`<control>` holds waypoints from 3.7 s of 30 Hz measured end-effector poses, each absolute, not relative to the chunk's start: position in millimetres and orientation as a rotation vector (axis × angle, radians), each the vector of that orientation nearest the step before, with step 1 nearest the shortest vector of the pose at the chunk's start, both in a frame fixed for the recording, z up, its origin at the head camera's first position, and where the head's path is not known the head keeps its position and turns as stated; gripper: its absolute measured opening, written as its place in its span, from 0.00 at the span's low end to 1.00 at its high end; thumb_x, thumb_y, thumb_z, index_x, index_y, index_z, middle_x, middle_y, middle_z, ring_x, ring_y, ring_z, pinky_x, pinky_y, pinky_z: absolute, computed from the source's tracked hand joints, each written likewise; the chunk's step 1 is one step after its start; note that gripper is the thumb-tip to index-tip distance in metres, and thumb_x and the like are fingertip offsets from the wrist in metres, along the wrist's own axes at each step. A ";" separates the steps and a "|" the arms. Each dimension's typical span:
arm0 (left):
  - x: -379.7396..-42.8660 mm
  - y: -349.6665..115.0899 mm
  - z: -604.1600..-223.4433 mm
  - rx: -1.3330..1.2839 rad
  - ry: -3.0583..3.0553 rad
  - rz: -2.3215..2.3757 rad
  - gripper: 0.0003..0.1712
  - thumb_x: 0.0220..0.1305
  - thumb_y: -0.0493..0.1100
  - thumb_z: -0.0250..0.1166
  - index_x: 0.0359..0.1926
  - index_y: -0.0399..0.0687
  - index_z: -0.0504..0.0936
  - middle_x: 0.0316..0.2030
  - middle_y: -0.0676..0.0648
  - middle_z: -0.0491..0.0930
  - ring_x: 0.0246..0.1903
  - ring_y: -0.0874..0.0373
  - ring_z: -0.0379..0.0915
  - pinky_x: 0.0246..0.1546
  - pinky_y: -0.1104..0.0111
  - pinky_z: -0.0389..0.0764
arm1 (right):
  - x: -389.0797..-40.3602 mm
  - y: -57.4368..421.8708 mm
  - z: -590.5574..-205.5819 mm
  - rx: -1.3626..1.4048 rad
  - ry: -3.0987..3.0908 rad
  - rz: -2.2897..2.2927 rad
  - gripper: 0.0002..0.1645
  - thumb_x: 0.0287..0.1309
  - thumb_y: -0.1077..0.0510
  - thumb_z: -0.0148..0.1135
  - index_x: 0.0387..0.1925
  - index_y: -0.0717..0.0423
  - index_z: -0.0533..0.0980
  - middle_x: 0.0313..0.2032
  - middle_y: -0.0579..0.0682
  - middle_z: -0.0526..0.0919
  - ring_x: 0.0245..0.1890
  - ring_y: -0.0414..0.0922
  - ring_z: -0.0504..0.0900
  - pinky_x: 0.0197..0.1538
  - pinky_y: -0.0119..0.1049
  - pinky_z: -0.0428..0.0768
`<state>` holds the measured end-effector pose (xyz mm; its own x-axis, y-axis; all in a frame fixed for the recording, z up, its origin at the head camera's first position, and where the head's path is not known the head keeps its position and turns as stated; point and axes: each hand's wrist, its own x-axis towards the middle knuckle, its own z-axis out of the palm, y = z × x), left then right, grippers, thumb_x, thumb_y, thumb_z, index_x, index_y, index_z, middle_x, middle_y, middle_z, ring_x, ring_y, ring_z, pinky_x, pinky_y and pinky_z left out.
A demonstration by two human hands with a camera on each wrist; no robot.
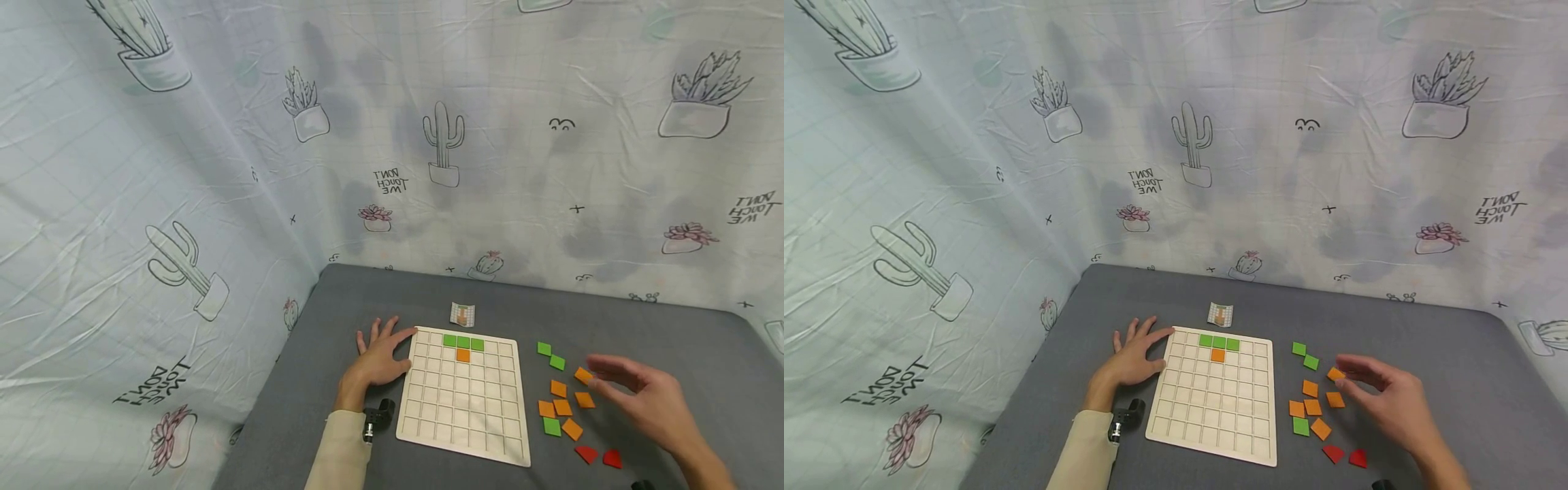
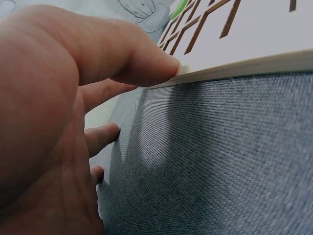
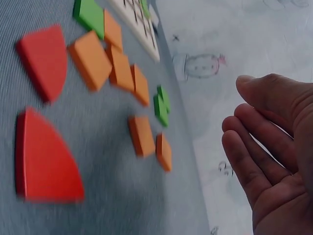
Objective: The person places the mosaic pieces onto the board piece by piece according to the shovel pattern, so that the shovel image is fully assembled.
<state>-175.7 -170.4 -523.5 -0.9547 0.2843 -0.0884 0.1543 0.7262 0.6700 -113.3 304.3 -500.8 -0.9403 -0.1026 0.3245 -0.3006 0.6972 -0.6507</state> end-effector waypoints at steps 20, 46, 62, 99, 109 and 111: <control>-177.0 -170.1 -522.3 0.351 2.743 1.033 0.38 0.72 0.42 0.69 0.81 0.58 0.73 0.88 0.38 0.50 0.87 0.29 0.30 0.78 0.23 0.24 | -110.8 301.6 -528.1 0.009 -2.506 1.149 0.22 0.61 0.63 0.81 0.57 0.62 0.87 0.44 0.08 0.77 0.41 0.09 0.78 0.41 0.10 0.79; -176.7 -169.7 -523.7 0.346 2.732 1.036 0.38 0.72 0.42 0.69 0.81 0.59 0.73 0.88 0.39 0.50 0.88 0.30 0.30 0.78 0.24 0.24 | -123.4 292.9 -545.5 -0.120 -2.658 0.961 0.26 0.57 0.66 0.81 0.58 0.63 0.86 0.51 0.65 0.92 0.36 0.07 0.70 0.36 0.10 0.72; -177.3 -170.4 -524.4 0.356 2.740 1.042 0.38 0.71 0.42 0.70 0.81 0.58 0.74 0.87 0.38 0.51 0.87 0.29 0.31 0.78 0.23 0.24 | -122.7 293.0 -547.3 -0.128 -2.691 0.936 0.24 0.59 0.63 0.81 0.57 0.61 0.87 0.50 0.63 0.93 0.34 0.11 0.75 0.37 0.11 0.73; -179.3 -170.9 -526.0 0.361 2.743 1.043 0.38 0.72 0.42 0.70 0.81 0.58 0.74 0.88 0.38 0.51 0.87 0.29 0.31 0.78 0.23 0.24 | -128.9 205.9 -492.1 0.507 -2.540 1.162 0.22 0.59 0.68 0.81 0.54 0.51 0.89 0.47 0.47 0.94 0.46 0.29 0.89 0.51 0.18 0.83; -178.5 -171.7 -526.4 0.364 2.741 1.046 0.38 0.71 0.42 0.71 0.80 0.58 0.74 0.88 0.38 0.51 0.87 0.29 0.31 0.77 0.22 0.24 | -138.1 174.6 -504.3 0.585 -2.557 1.196 0.24 0.56 0.71 0.81 0.53 0.50 0.89 0.47 0.46 0.94 0.45 0.39 0.93 0.48 0.44 0.93; -178.2 -171.6 -526.4 0.362 2.738 1.046 0.39 0.71 0.42 0.70 0.80 0.58 0.74 0.88 0.38 0.51 0.87 0.29 0.31 0.77 0.22 0.23 | -139.7 170.1 -507.1 0.589 -2.568 1.200 0.23 0.56 0.71 0.80 0.52 0.51 0.90 0.46 0.46 0.94 0.45 0.41 0.93 0.49 0.45 0.93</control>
<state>-178.2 -171.6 -526.4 -0.9526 0.2914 -0.0870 0.1591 0.7214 0.6740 -139.7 170.1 -507.1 -0.8882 -0.2540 0.3829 -0.4567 0.5800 -0.6746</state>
